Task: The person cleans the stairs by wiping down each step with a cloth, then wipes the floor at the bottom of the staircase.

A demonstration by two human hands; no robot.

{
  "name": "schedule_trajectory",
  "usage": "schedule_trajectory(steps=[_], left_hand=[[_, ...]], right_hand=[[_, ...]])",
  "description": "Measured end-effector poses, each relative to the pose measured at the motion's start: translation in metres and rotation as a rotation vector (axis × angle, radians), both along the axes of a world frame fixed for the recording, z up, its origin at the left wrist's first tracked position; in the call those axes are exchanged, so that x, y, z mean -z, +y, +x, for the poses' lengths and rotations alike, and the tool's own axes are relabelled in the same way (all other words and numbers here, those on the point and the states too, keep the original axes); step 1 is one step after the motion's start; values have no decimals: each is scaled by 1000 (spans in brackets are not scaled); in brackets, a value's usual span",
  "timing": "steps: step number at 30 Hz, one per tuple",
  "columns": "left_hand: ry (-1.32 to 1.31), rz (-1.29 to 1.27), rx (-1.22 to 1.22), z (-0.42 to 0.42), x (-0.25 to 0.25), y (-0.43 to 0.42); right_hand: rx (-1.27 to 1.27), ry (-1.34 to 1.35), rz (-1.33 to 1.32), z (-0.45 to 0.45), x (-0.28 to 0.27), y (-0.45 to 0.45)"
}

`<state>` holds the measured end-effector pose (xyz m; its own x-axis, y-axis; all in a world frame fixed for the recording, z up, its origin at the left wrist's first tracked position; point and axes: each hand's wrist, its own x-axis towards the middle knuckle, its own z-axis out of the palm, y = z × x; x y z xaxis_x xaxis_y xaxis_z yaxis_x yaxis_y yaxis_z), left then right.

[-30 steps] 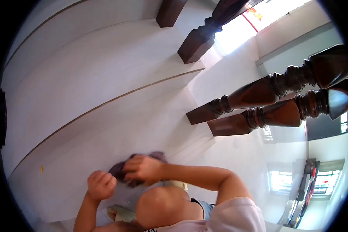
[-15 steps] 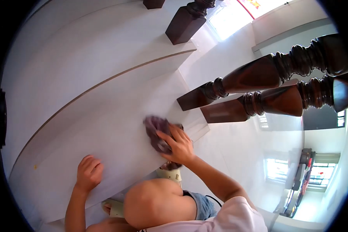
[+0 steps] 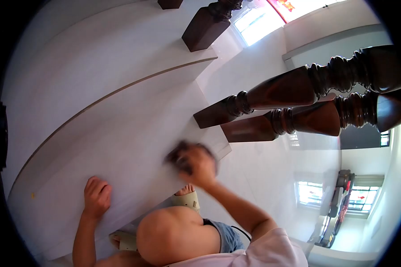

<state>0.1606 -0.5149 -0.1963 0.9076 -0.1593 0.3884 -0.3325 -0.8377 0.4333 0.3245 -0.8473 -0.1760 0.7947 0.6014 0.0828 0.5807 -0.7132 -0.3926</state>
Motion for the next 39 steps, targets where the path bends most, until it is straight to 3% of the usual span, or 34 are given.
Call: schedule_trajectory(steps=[5,6,7,9,11,12,13,14,16,18,20,23,25,28,30,31,32,33,35,37,39], left_hand=[[-19,-80,-35,1,12,-3],[-7,-107,-42,-2,14,0],[1,-57,-80,-5,11,2],[37,54,-159,-14,-2,1],[202,159,-182,-28,-3,-5],[290,145,-179,-34,-8,-13],[377,127,-173,-38,-15,-23],[456,106,-164,-42,-18,-32],[475,-19,98,-59,-1,-52],[243,-9,512,-80,32,-80],[-30,312,627,-98,27,-88],[-366,715,701,-118,31,-98],[-434,807,675,-114,25,-94],[-338,632,587,-114,6,-72],[-307,611,565,-117,6,-66],[-286,599,552,-119,7,-63],[-240,594,550,-119,9,-61],[-218,598,528,-124,13,-61],[-185,611,490,-130,19,-60],[-140,577,399,-137,11,-51],[-105,546,299,-147,14,-46]], right_hand=[[-804,576,350,-42,-3,91],[-901,534,342,-38,3,97],[-884,521,248,-21,-4,99],[-661,496,304,25,-17,106],[-231,351,342,74,-20,109],[-77,452,402,96,-19,110],[-28,211,266,115,-15,116],[5,223,272,121,-5,123],[-119,143,314,89,0,137],[-365,121,244,47,0,142],[-685,220,141,-8,4,139],[-1296,534,390,-79,15,147],[-1252,862,253,-77,10,145],[-999,1178,173,-52,-15,128],[-828,1207,302,-10,-28,102],[-719,1051,511,7,-23,75],[-316,1233,406,21,-30,36],[-109,1139,467,29,-30,18],[-156,560,264,47,-36,10],[-350,-41,-163,41,-10,-6],[-442,-114,-22,21,6,8]])
